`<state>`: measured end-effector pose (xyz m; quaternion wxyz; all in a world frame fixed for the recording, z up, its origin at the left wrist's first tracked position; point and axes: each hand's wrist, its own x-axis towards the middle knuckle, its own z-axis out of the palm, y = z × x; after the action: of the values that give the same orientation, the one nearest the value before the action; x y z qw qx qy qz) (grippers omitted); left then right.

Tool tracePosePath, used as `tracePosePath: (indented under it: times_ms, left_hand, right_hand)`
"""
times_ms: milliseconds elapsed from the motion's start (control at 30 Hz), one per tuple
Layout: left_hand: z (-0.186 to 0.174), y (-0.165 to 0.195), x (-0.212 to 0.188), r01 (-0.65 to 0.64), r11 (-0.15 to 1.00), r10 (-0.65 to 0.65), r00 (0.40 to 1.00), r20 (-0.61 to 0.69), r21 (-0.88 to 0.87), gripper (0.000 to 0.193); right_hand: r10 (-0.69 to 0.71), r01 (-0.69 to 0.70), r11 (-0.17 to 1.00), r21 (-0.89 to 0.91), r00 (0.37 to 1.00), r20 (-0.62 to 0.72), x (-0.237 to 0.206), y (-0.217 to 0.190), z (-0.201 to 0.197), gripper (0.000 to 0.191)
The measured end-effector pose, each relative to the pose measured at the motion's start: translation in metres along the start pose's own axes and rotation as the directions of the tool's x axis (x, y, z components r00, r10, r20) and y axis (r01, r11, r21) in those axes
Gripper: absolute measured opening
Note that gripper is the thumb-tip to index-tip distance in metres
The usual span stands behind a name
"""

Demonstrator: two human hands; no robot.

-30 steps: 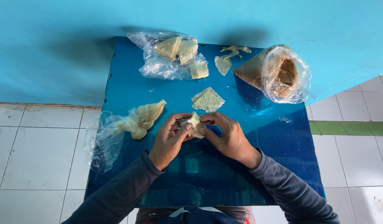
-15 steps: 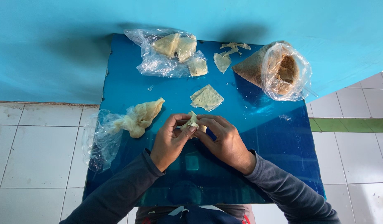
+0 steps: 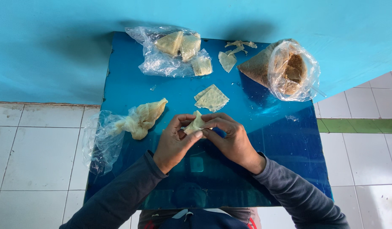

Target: The person tears pieces from a mass of dough and pinches and folds each piece by hand, then arranges the flattened dough pieces in overlapping diagonal rows on a blue table, building up a long patterned strip of dough pieces.

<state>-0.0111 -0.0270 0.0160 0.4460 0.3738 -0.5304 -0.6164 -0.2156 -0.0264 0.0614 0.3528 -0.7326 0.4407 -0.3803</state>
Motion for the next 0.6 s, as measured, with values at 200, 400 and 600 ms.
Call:
tracePosePath:
  times_ms: [200,400,600]
  left_hand:
    - [0.001,-0.002,0.000,-0.064,0.995,0.065,0.998,-0.014,0.075,0.044]
    - [0.000,-0.010,0.002,-0.078,0.996,0.079,0.996,-0.029,0.046,0.038]
    - [-0.001,-0.013,0.002,-0.024,0.999,0.022,0.998,-0.056,-0.037,0.034]
  right_hand:
    - [0.084,-0.092,0.983,0.157,0.995,0.054,0.000,0.012,0.000,0.012]
    - [0.273,-0.289,0.859,0.423,0.957,0.101,0.003,0.026,-0.003,0.021]
    - [0.332,-0.353,0.815,0.459,0.934,0.130,0.002,0.032,-0.001,0.024]
